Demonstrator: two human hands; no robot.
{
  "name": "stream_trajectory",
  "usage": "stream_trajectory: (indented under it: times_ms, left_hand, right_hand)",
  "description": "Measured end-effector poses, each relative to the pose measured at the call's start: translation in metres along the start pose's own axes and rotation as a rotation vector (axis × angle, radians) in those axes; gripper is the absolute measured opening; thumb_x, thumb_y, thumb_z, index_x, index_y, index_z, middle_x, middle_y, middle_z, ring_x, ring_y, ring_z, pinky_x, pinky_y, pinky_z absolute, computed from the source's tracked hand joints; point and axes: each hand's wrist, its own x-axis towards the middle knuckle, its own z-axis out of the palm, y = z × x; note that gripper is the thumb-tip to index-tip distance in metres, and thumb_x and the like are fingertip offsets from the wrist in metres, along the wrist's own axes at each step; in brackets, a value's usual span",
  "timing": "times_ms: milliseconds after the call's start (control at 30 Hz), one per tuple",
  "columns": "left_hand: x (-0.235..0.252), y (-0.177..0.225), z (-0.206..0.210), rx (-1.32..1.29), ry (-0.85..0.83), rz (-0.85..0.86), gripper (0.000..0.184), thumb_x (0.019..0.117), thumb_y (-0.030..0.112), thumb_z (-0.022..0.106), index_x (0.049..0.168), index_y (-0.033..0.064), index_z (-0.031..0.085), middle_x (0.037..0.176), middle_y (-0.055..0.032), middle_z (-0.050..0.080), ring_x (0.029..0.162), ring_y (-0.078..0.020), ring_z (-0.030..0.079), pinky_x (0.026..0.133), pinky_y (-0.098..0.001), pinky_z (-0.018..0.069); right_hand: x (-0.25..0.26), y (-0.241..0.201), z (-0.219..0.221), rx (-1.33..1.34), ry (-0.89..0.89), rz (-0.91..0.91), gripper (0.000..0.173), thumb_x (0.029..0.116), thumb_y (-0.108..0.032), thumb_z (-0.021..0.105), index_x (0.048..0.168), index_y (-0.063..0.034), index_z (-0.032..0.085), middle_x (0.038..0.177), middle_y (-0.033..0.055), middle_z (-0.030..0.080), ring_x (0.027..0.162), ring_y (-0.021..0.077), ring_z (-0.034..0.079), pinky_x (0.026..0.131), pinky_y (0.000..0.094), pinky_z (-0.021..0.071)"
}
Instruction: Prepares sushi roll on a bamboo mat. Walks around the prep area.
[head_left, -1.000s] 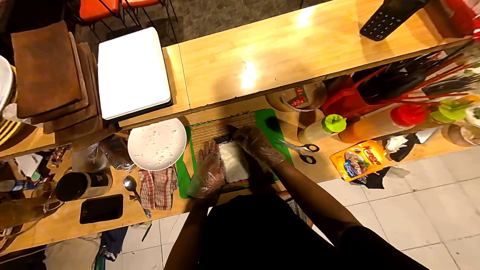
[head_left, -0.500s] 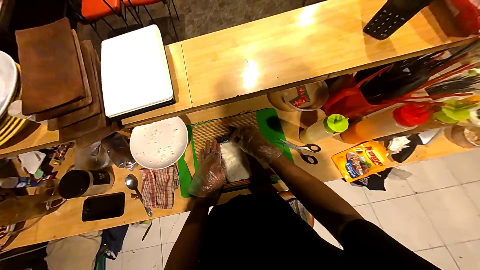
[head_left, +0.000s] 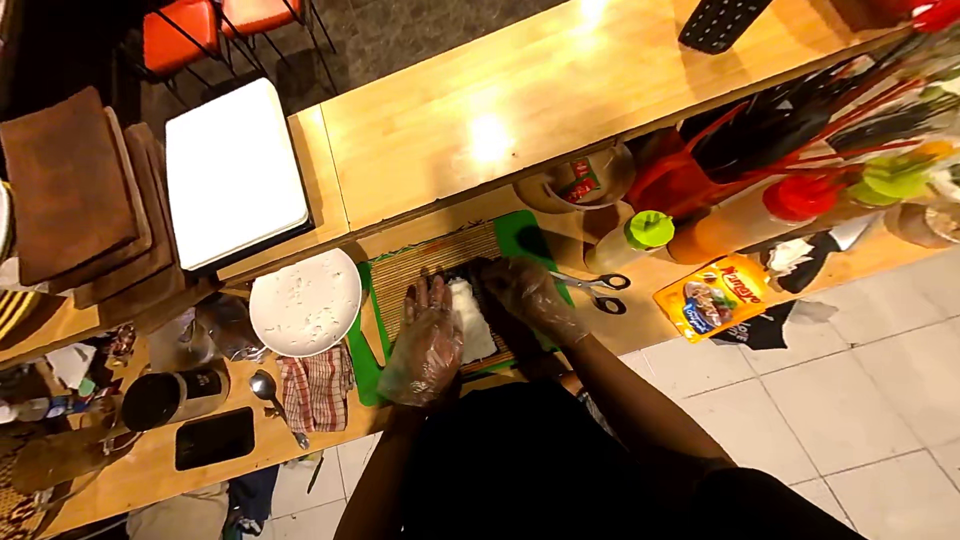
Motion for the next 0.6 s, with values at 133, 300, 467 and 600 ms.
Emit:
stream_trajectory:
  times_ms: [133, 300, 467, 600]
  left_hand:
    - [0.005, 0.016, 0.002, 0.063, -0.098, -0.019, 0.061, 0.1064, 0.034, 0.031, 0.16, 0.0049, 0.033, 0.171, -0.01, 0.02, 0.159, -0.0304, 0.007, 0.128, -0.0572, 0.0084]
    - [0.006, 0.023, 0.001, 0.081, -0.14, -0.03, 0.061, 0.1074, 0.035, 0.028, 0.161, 0.0068, 0.03, 0.171, -0.0074, 0.018, 0.159, -0.0283, 0.005, 0.128, -0.0574, 0.009]
    - [0.007, 0.024, 0.004, 0.085, -0.146, -0.031, 0.06, 0.1076, 0.035, 0.027, 0.161, 0.0085, 0.03, 0.172, -0.005, 0.016, 0.159, -0.0281, 0.003, 0.127, -0.059, 0.0073]
    - [0.006, 0.022, 0.005, 0.087, -0.15, -0.021, 0.061, 0.1076, 0.036, 0.026, 0.162, 0.0078, 0.027, 0.172, -0.0058, 0.014, 0.159, -0.0285, 0.002, 0.127, -0.0592, 0.0066]
  right_hand:
    - [-0.006, -0.003, 0.018, -0.008, 0.073, -0.039, 0.015, 0.0959, -0.02, 0.067, 0.107, -0.0162, 0.077, 0.11, 0.0059, 0.072, 0.108, 0.0246, 0.066, 0.093, 0.0454, 0.055]
    - [-0.005, -0.005, 0.02, 0.005, 0.052, -0.067, 0.015, 0.0962, -0.02, 0.066, 0.104, -0.0166, 0.078, 0.109, 0.0049, 0.072, 0.108, 0.0229, 0.066, 0.095, 0.0434, 0.0545]
    - [-0.007, -0.009, 0.022, 0.036, 0.03, -0.058, 0.015, 0.097, -0.019, 0.065, 0.103, -0.0141, 0.077, 0.109, 0.0051, 0.072, 0.107, 0.0219, 0.067, 0.095, 0.0429, 0.0551]
    - [-0.006, -0.013, 0.023, 0.029, 0.051, 0.022, 0.016, 0.0978, -0.02, 0.064, 0.106, -0.0181, 0.078, 0.111, 0.0036, 0.072, 0.109, 0.0215, 0.066, 0.095, 0.0442, 0.0551]
